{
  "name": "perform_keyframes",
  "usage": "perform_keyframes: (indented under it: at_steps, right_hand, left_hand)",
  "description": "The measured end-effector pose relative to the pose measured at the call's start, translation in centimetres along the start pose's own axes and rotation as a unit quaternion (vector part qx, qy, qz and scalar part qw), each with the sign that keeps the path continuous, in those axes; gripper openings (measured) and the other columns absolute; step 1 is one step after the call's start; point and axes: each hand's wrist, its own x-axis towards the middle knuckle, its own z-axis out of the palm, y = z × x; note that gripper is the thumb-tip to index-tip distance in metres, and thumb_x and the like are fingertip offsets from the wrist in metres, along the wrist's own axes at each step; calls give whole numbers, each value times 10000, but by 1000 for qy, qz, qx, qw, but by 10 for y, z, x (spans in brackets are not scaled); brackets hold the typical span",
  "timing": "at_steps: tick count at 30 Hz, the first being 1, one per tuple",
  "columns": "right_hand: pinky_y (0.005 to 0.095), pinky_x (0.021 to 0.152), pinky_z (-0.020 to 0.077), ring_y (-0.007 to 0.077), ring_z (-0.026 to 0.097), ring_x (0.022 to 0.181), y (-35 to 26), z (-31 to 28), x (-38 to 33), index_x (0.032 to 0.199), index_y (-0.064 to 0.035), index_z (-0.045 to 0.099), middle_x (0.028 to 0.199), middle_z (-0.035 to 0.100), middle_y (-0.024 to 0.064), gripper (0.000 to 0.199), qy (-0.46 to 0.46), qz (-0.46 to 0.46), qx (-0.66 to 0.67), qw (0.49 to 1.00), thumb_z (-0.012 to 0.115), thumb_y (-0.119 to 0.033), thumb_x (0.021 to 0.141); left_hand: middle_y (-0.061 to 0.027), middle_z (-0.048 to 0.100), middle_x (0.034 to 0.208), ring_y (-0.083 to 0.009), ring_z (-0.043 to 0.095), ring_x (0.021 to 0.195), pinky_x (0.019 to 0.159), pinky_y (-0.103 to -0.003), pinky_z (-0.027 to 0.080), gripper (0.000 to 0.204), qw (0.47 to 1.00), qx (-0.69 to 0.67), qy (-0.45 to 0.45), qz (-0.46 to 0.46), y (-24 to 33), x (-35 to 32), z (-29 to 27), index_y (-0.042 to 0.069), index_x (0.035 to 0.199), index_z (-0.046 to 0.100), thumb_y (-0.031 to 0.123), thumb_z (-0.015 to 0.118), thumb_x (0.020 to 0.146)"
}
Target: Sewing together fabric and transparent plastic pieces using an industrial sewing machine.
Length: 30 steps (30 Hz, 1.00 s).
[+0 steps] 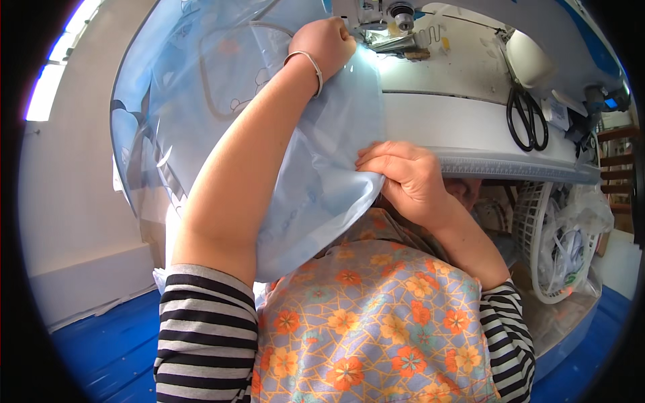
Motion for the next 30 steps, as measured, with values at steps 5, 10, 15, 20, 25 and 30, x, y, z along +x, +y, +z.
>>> perform_keyframes:
  at_steps: [5,10,15,20,25,30]
  right_hand:
    - [382,887,563,318,697,1003,2,3,-2,954,6,712,991,714,150,277,-20,15,-11,1000,633,127,718]
    - [384,895,554,329,685,1009,6,-3,10,980,-2,710,1041,709,158,312,-21,15,-49,998,576,126,729]
    - [375,947,536,318,681,1061,14,-11,32,1017,0,715,1099,710,178,335,-23,50,-89,994,546,123,755]
    - [380,867,556,334,684,969,40,-19,56,1004,-12,721,1050,718,160,273,-6,16,-122,992,591,68,778]
    - [377,891,555,326,683,996,67,-30,75,1027,-8,723,1065,721,153,290,-19,-11,-158,987,579,66,787]
    - [388,921,548,330,672,1040,75,-33,90,1061,-2,716,1118,710,154,322,-28,-41,-224,973,580,68,778]
  left_hand:
    - [-170,721,911,-348,682,877,811,-405,531,283,999,-22,-25,14,-6,7,-4,47,977,724,269,621,835]
    - [-172,727,937,-350,688,888,805,-410,528,313,999,35,-7,16,-23,32,10,34,992,712,297,612,854]
    - [-163,728,911,-342,685,883,798,-409,528,285,1000,5,-3,-20,-42,64,17,41,983,715,277,599,875]
    - [-146,726,991,-325,681,939,850,-405,530,280,979,45,-42,195,-50,83,1,63,1041,707,274,604,888]
    - [-171,654,1228,-327,617,1133,990,-397,482,397,970,29,-57,235,-56,41,-28,63,1222,652,302,621,906]
    - [-149,606,1352,-299,550,1281,1103,-374,408,343,969,9,-14,248,-83,-42,-103,39,1268,633,113,607,934]
